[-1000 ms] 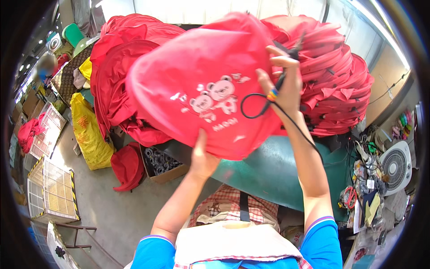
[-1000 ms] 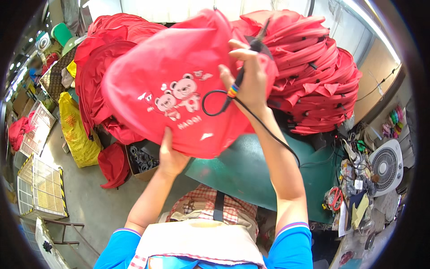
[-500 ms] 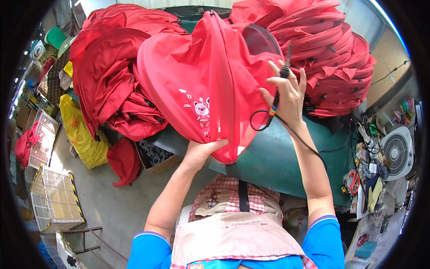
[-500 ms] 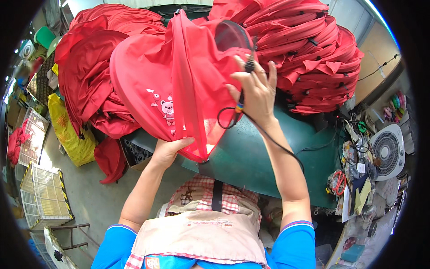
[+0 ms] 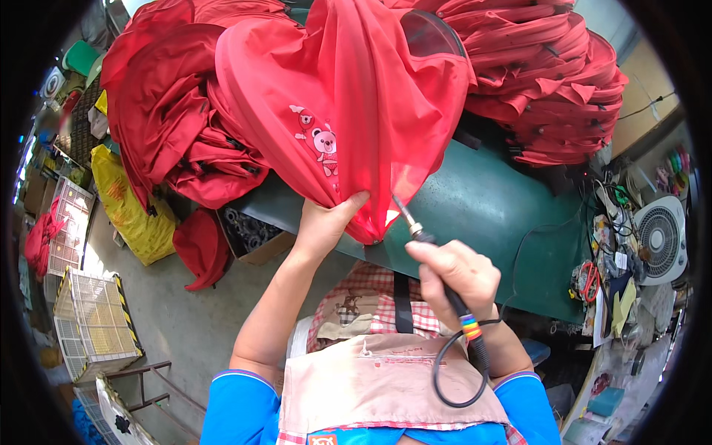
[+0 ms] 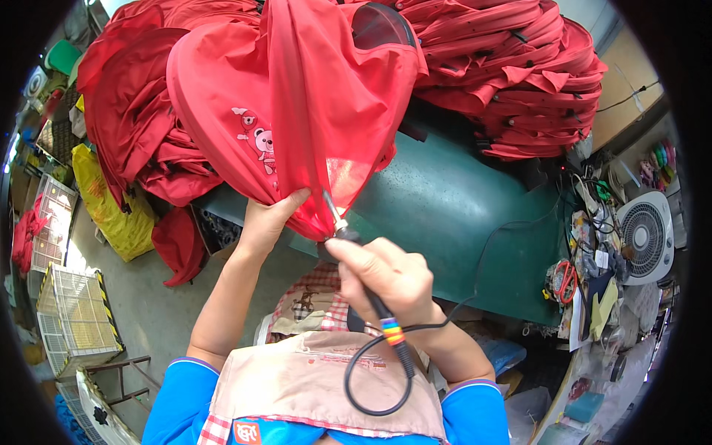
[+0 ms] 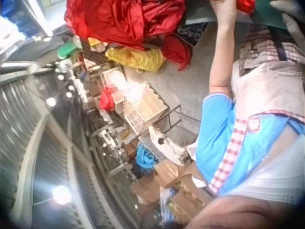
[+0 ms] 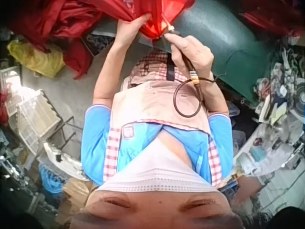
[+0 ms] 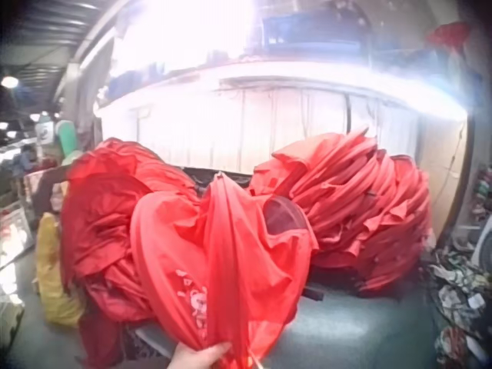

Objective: The person uses a hot air gun to seal the edges of red fabric bags. They repeatedly pick up a bag, apply heat to the seams, and place the finished bag on a pile.

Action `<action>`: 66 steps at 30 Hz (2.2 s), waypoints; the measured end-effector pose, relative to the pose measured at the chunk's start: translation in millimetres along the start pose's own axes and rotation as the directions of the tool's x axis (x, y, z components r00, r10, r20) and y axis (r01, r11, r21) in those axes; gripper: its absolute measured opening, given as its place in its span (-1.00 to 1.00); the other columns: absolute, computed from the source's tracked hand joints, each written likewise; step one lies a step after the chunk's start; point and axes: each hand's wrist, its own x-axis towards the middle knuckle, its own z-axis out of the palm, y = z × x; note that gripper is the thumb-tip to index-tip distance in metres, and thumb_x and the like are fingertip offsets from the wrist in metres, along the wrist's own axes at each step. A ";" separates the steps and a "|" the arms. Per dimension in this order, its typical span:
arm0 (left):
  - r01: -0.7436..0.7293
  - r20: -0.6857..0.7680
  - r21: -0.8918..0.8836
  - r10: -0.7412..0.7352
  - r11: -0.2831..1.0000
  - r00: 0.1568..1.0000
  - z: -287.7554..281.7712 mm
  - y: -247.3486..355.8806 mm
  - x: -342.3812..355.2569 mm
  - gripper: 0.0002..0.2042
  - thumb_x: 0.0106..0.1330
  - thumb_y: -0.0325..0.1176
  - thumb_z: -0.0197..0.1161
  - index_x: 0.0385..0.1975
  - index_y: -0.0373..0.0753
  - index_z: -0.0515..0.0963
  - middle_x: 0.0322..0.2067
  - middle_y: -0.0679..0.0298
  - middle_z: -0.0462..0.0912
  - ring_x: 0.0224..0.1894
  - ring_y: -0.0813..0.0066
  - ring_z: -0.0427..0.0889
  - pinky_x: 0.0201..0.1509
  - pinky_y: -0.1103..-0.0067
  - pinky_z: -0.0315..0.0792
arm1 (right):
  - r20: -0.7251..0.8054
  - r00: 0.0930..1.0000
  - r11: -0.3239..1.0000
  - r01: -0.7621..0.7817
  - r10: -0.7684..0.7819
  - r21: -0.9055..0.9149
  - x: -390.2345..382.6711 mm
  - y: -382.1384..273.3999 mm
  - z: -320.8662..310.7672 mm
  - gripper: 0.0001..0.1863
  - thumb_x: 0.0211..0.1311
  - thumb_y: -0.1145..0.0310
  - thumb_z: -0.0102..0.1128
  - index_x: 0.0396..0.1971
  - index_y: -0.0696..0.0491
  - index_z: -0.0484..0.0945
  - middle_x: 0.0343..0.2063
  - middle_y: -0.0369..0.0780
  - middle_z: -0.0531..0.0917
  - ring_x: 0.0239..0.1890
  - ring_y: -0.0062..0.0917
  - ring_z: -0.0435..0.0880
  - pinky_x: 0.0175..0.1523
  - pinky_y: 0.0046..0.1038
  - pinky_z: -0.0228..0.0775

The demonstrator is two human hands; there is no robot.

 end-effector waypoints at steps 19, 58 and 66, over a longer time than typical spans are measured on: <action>0.026 -0.029 0.028 -0.025 0.999 0.999 6.8 -4.9 1.2 -0.61 0.25 -0.46 0.41 0.05 -0.43 0.52 -0.01 0.13 0.67 0.01 0.41 0.66 0.10 0.46 0.53 | 0.265 0.831 0.819 -0.542 0.489 0.189 38.9 -2.6 -34.0 -0.74 0.29 0.47 0.12 -0.07 0.18 0.65 -0.46 -0.20 0.71 -0.64 -0.62 0.60 -0.40 -0.58 0.48; -0.249 0.104 0.318 0.227 0.915 0.968 18.2 19.2 36.1 -0.74 0.28 -0.27 0.41 -0.37 -0.41 0.69 -0.53 0.17 0.75 -0.50 0.62 0.66 -0.39 0.57 0.48 | 0.337 0.828 0.825 -0.528 0.448 0.203 46.3 16.6 -8.1 -0.79 0.36 0.36 0.14 -0.17 0.13 0.67 -0.60 -0.19 0.65 -0.60 -0.59 0.65 -0.43 -0.52 0.50; -0.258 0.050 0.381 0.259 0.888 0.965 12.0 24.7 22.3 -0.74 0.38 -0.37 0.33 -0.09 -0.45 0.62 -0.21 0.24 0.76 -0.18 0.60 0.64 -0.08 0.56 0.52 | -0.534 0.837 0.992 0.083 -0.122 -0.097 58.7 136.2 -24.5 -0.87 0.47 0.51 0.02 -0.06 0.08 0.35 0.11 0.01 0.63 0.19 -0.40 0.60 0.24 -0.38 0.37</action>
